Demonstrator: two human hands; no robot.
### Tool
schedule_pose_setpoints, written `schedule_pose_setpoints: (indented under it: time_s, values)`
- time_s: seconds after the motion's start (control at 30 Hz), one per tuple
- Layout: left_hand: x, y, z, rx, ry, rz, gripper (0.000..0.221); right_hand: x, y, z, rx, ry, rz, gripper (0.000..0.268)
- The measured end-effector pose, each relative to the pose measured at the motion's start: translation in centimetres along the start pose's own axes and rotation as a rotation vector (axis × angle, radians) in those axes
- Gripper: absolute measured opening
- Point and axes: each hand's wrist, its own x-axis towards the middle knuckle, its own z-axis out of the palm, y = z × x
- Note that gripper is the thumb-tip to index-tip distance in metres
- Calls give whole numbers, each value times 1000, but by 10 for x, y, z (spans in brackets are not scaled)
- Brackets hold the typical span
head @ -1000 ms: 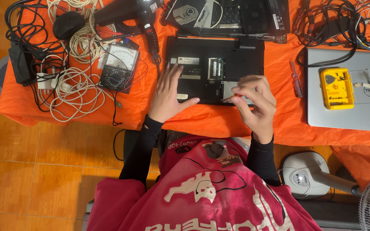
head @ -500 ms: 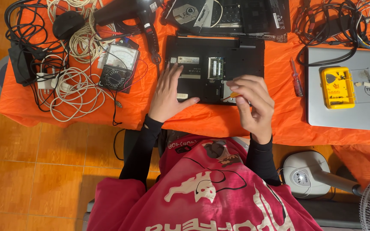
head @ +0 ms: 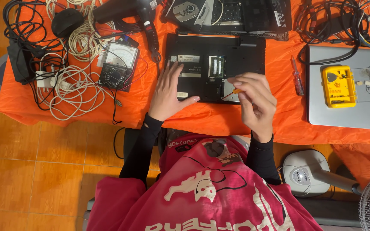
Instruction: Replacing or installing a component in an open laptop using a screwdriver.
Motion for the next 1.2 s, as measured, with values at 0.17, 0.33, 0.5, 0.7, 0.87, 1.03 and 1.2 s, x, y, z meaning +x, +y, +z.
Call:
schedule_pose_setpoints:
  time_s: [0.17,0.33,0.5,0.7,0.87,1.03,1.2]
  values:
    - [0,-1,1,16,-6,4,104,-15,17,-1,-41,-6,-36,13]
    - [1,0,0,19,-2,11,104,-14,18,-1,-18,22,-85,16]
    - [0,0,0,18,-11,-4,105,-14,14,-3,-23,-43,-29,15]
    - [0,1,-1,15,2,9,105,-13,15,-2,-32,-20,-20,18]
    - [1,0,-1,20,2,11,105,-13,16,0,-25,-15,-61,15]
    - [0,0,0,11,-4,3,105,-16,17,-1,-36,-26,-45,18]
    - [1,0,-1,13,-17,-7,105,-17,21,1,-42,-5,-66,15]
